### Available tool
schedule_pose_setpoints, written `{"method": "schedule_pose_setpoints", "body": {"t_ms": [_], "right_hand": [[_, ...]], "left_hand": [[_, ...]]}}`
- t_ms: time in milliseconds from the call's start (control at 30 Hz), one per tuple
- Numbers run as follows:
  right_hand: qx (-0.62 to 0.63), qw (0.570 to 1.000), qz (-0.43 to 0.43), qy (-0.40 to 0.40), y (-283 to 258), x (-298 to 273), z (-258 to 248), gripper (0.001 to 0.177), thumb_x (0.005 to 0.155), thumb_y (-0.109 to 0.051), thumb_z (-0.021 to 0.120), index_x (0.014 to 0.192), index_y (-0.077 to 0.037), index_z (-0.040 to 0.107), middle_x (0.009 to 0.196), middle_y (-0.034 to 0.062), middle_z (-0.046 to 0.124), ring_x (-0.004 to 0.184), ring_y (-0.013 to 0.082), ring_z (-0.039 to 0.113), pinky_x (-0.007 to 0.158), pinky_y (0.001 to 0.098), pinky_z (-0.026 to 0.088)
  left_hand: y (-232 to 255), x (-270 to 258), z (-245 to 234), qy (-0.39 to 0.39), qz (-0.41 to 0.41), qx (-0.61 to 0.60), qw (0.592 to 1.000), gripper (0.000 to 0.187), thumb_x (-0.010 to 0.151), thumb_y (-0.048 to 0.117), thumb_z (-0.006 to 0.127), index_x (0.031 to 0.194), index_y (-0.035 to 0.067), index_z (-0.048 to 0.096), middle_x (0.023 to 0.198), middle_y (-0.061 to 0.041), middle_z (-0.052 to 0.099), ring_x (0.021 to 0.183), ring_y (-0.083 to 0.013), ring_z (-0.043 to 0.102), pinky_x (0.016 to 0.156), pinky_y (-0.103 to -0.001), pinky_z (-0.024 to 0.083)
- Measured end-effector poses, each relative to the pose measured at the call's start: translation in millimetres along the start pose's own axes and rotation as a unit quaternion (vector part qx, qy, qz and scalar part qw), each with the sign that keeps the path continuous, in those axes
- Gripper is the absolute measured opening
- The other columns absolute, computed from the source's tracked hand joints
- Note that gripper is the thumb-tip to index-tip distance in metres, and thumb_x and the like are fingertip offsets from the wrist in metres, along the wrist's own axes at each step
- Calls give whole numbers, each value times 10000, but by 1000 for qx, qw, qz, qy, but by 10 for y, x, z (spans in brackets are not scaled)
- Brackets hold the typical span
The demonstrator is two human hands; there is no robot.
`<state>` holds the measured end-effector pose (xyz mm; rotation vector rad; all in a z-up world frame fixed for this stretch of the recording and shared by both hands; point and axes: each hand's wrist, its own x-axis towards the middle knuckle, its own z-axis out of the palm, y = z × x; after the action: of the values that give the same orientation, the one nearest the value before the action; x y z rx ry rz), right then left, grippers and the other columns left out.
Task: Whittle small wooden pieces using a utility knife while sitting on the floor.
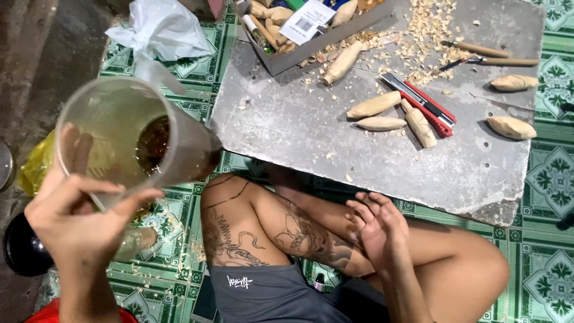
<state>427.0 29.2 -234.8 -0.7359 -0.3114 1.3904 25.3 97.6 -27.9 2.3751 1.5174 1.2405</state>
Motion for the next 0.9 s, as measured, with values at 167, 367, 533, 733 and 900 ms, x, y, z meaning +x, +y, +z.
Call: {"method": "schedule_pose_setpoints", "body": {"t_ms": [167, 367, 533, 733, 900], "right_hand": [[-23, 998, 22, 50, 21, 116, -18, 179, 958, -220, 661, 868, -68, 634, 1053, 174, 689, 1057, 445, 686, 815, 547, 592], [-37, 985, 144, 90, 17, 245, -106, 243, 913, -380, 654, 780, -181, 695, 1237, 351, 685, 988, 439, 710, 799, 582, 548], [50, 995, 60, 62, 46, 378, -209, 164, 974, -339, 667, 838, -253, 699, 715, 59, 716, 1384, 552, 464, 1082, 702, 381], [35, 987, 18, 154, -117, 541, -160, 90, 921, -192, 717, 839, -200, 681, 970, -72, 714, 936, 235, 642, 1044, 678, 487], [49, 986, -12, 157, -112, 530, -358, 146, 946, -189, 719, 966, -44, 725, 987, 299, 587, 1119, 554, 644, 1066, 716, 415]], "left_hand": [[-622, -136, 12, 102, -78, 20, 992, 404, 811, -4, 1012, 903, -87, 627, 1474, -398, 633, 653, -113, 332, 521, -245, 271], [-1084, -275, 93, 89, -126, 65, 986, 424, 822, 159, 1016, 991, -49, 687, 1227, -249, 696, 1126, -337, 622, 824, -399, 563], [-1215, -232, 232, 77, -163, 7, 984, 314, 819, 89, 925, 896, -11, 637, 1500, -357, 536, 1449, -509, 445, 1138, -683, 443], [-1768, -478, 458, 65, -193, -1, 979, 295, 810, 135, 921, 864, 27, 652, 1565, -369, 425, 1467, -544, 385, 1067, -715, 453], [-1890, -523, 557, 97, -263, -16, 960, 395, 684, 116, 1015, 877, 1, 691, 1298, -445, 547, 992, -435, 661, 831, -380, 570]]}}
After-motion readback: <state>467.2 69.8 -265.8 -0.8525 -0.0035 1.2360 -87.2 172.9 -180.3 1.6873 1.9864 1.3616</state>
